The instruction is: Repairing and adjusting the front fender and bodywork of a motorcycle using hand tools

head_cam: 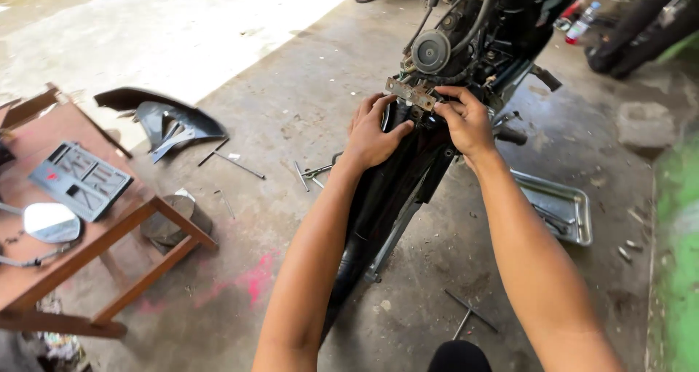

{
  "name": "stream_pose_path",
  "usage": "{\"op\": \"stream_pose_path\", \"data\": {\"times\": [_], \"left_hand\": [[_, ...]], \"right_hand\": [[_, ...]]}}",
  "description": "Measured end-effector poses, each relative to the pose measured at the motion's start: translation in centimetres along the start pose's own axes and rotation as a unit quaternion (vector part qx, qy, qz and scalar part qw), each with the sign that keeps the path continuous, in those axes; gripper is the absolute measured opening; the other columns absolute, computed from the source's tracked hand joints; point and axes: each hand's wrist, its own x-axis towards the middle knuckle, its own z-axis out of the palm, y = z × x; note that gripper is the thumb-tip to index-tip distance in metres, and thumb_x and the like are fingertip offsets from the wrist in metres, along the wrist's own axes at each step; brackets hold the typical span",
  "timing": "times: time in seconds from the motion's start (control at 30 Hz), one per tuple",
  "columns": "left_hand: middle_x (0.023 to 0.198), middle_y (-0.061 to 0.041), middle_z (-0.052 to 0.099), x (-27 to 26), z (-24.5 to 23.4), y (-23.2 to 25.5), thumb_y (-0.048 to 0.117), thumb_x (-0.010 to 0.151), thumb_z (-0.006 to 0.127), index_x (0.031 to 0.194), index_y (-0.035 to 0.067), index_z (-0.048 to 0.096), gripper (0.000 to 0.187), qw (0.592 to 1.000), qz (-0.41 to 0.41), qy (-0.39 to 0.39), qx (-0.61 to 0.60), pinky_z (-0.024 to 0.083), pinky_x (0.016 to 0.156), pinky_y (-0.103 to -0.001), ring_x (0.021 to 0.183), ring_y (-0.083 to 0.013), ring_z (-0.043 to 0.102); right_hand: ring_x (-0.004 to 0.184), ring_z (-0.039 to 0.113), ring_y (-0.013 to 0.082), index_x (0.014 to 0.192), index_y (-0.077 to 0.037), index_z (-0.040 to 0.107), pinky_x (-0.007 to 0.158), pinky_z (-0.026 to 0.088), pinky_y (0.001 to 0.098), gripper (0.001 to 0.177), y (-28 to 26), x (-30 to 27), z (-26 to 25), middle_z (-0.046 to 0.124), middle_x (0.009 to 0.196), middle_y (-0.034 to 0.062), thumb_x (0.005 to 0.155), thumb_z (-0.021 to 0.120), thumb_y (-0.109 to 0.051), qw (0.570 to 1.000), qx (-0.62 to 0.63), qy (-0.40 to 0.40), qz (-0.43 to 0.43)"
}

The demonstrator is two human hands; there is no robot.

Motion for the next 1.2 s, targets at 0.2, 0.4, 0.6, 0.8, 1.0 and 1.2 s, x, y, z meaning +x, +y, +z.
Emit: {"op": "stream_pose_path", "data": {"times": [0.2,0.4,0.6,0.8,1.0,1.2], "left_hand": [[0.162,-0.025,0.028,0.9,-2.0,-5.7,0.049,0.104,0.04,0.155,0.014,0.041,0.062,0.983,-0.064,-0.006,-0.17,0.012,0.129,-0.057,0.154,-0.0432,0.022],[0.168,-0.028,0.011,-11.6,-0.9,-12.5,0.069,0.1,0.017,0.163,0.008,0.015,0.087,0.861,-0.231,-0.092,-0.444,-0.001,0.122,-0.07,0.155,-0.0473,0.003],[0.166,-0.033,0.006,-16.6,3.1,-12.7,0.062,0.105,0.021,0.163,0.007,0.018,0.08,0.884,-0.184,-0.084,-0.421,0.0,0.125,-0.062,0.154,-0.0476,0.0],[0.169,-0.025,0.003,-17.5,5.1,-6.8,0.057,0.107,0.022,0.164,0.013,0.013,0.072,0.894,-0.173,0.009,-0.414,0.003,0.127,-0.054,0.155,-0.0416,0.001],[0.171,-0.017,0.004,-19.5,8.8,-5.9,0.057,0.107,0.021,0.166,0.027,0.01,0.067,0.942,-0.202,0.073,-0.257,0.0,0.129,-0.047,0.157,-0.036,0.002],[0.168,-0.025,0.016,-19.4,12.5,-4.6,0.034,0.111,0.031,0.164,0.026,0.02,0.055,0.972,-0.161,0.169,-0.004,0.02,0.122,-0.059,0.15,-0.0486,0.023]], "right_hand": [[0.093,0.071,0.0098,0.122,-0.018,0.075,0.094,0.055,0.0255,0.031,1.9,0.9,0.6,0.075,0.089,0.0042,0.093,0.069,-0.01,0.999,0.014,0.046,-0.016],[0.089,0.07,0.0056,0.121,-0.021,0.076,0.091,0.056,0.0199,0.033,0.2,0.7,0.8,0.075,0.086,0.0026,0.091,0.067,-0.01,0.998,0.035,0.045,0.021],[0.09,0.071,0.0058,0.123,-0.019,0.075,0.092,0.058,0.0199,0.033,0.8,0.1,0.0,0.076,0.091,0.003,0.091,0.073,-0.011,0.997,0.078,0.019,0.018],[0.09,0.073,0.0068,0.119,-0.021,0.076,0.091,0.058,0.0217,0.031,1.4,0.1,-2.4,0.077,0.09,0.0029,0.09,0.076,-0.011,0.991,0.133,0.003,0.027],[0.093,0.071,0.0076,0.122,-0.025,0.075,0.091,0.057,0.0239,0.034,1.8,0.0,-4.6,0.076,0.093,0.0,0.091,0.076,-0.012,0.993,0.102,-0.054,0.001],[0.095,0.069,0.0089,0.125,-0.025,0.074,0.094,0.055,0.0297,0.035,2.5,1.0,-6.0,0.074,0.097,0.0005,0.092,0.074,-0.013,0.99,0.081,-0.112,-0.002]]}}
